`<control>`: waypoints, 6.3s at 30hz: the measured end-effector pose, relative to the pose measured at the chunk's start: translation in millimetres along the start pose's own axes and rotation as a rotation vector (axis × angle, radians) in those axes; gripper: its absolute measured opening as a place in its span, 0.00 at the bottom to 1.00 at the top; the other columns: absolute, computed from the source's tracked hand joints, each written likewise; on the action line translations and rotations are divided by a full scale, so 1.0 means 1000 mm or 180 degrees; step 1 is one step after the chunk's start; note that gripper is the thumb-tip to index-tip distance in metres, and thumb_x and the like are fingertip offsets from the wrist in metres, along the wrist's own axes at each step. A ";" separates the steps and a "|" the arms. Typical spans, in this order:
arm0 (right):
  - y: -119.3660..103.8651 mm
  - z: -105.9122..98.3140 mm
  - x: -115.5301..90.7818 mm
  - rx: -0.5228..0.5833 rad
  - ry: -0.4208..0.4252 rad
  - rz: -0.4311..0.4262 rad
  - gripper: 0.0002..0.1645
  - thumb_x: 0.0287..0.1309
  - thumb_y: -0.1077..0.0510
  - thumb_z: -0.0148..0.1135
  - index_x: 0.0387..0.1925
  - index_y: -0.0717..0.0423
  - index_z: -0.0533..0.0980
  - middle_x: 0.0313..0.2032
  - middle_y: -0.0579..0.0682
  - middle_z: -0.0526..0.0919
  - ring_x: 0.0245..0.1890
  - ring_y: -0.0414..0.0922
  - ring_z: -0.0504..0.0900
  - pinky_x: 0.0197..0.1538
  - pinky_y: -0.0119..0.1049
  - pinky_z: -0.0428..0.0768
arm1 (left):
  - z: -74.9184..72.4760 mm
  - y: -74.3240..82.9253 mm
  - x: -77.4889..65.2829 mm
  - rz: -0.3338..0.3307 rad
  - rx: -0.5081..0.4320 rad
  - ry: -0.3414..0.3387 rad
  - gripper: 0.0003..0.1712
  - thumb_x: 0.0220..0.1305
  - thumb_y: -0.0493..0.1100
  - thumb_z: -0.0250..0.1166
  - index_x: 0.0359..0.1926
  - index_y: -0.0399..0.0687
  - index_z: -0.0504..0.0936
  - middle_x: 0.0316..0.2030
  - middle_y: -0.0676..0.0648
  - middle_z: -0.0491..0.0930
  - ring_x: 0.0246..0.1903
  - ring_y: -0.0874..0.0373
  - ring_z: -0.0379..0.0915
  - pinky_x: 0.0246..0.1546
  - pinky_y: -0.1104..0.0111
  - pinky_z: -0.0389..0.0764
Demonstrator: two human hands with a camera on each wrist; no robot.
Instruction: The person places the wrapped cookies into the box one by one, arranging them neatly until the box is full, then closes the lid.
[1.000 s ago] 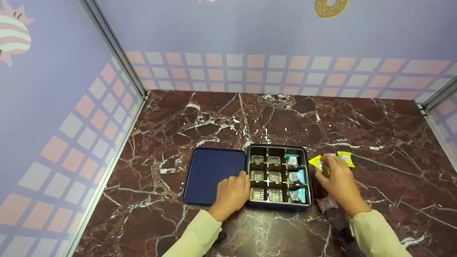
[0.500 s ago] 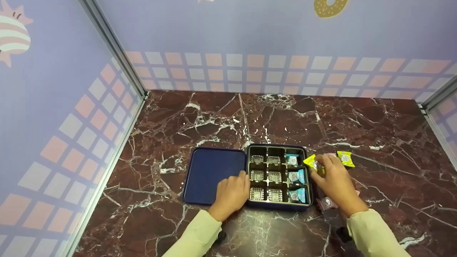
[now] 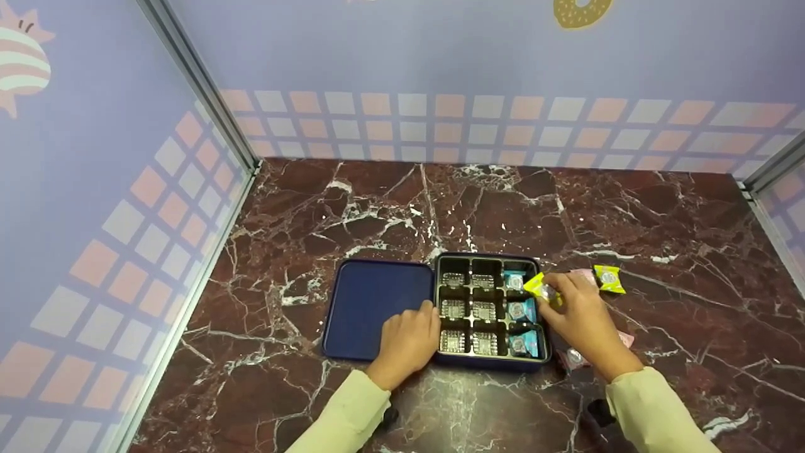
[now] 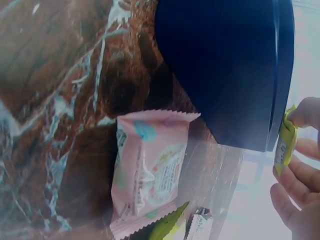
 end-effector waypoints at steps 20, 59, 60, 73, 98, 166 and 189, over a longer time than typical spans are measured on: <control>-0.020 0.009 0.004 0.0036 -0.0309 -0.0167 0.20 0.45 0.64 0.73 0.43 0.57 0.79 0.38 0.52 0.83 0.38 0.48 0.77 0.44 0.44 0.77 | -0.001 0.000 -0.001 0.0026 -0.0012 0.0120 0.17 0.73 0.49 0.46 0.29 0.49 0.73 0.16 0.43 0.78 0.12 0.47 0.71 0.12 0.59 0.65; -0.059 0.031 0.011 -0.0063 -0.0631 -0.0703 0.19 0.50 0.56 0.73 0.46 0.52 0.82 0.43 0.47 0.87 0.40 0.45 0.77 0.47 0.44 0.74 | -0.001 -0.001 -0.001 0.0011 -0.0054 0.0129 0.17 0.72 0.49 0.47 0.26 0.50 0.70 0.15 0.44 0.76 0.12 0.47 0.70 0.12 0.59 0.64; -0.060 0.032 0.011 -0.0061 -0.0632 -0.0718 0.19 0.50 0.56 0.73 0.46 0.52 0.82 0.43 0.48 0.87 0.41 0.45 0.77 0.48 0.44 0.74 | -0.001 -0.001 -0.001 0.0008 -0.0051 0.0129 0.17 0.72 0.49 0.47 0.26 0.50 0.70 0.15 0.43 0.77 0.12 0.46 0.70 0.12 0.59 0.64; -0.063 0.038 0.011 -0.0125 -0.0622 -0.0828 0.18 0.49 0.56 0.73 0.45 0.52 0.83 0.43 0.46 0.87 0.42 0.44 0.78 0.44 0.40 0.73 | 0.000 -0.001 0.000 -0.0027 -0.0105 0.0014 0.17 0.73 0.50 0.46 0.28 0.49 0.71 0.16 0.44 0.77 0.13 0.48 0.70 0.13 0.61 0.65; -0.065 0.043 0.020 -0.0259 -0.0746 -0.0695 0.11 0.41 0.56 0.78 0.30 0.51 0.84 0.36 0.47 0.82 0.40 0.49 0.76 0.48 0.47 0.72 | 0.002 0.000 -0.002 -0.0009 -0.0092 0.0084 0.17 0.73 0.50 0.46 0.28 0.50 0.71 0.15 0.44 0.76 0.12 0.47 0.70 0.13 0.60 0.64; -0.042 0.014 0.004 -0.0565 -0.0376 -0.0522 0.09 0.58 0.55 0.65 0.39 0.55 0.81 0.32 0.50 0.79 0.34 0.49 0.75 0.42 0.44 0.71 | 0.003 -0.002 0.000 0.0030 -0.0098 0.0097 0.17 0.72 0.49 0.47 0.27 0.49 0.69 0.14 0.44 0.76 0.13 0.46 0.71 0.13 0.59 0.65; -0.015 -0.003 -0.010 -0.0659 -0.0265 -0.0266 0.09 0.57 0.57 0.64 0.39 0.56 0.79 0.33 0.51 0.79 0.37 0.52 0.77 0.45 0.49 0.72 | 0.003 0.002 -0.001 0.0099 -0.0109 0.0282 0.17 0.72 0.48 0.49 0.25 0.49 0.69 0.13 0.45 0.75 0.12 0.46 0.71 0.12 0.58 0.65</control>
Point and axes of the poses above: each hand's wrist, its own x-axis towards the middle knuckle, its own z-axis out of the palm, y = z × x, the point moved 4 cm from there along x, towards the middle knuckle
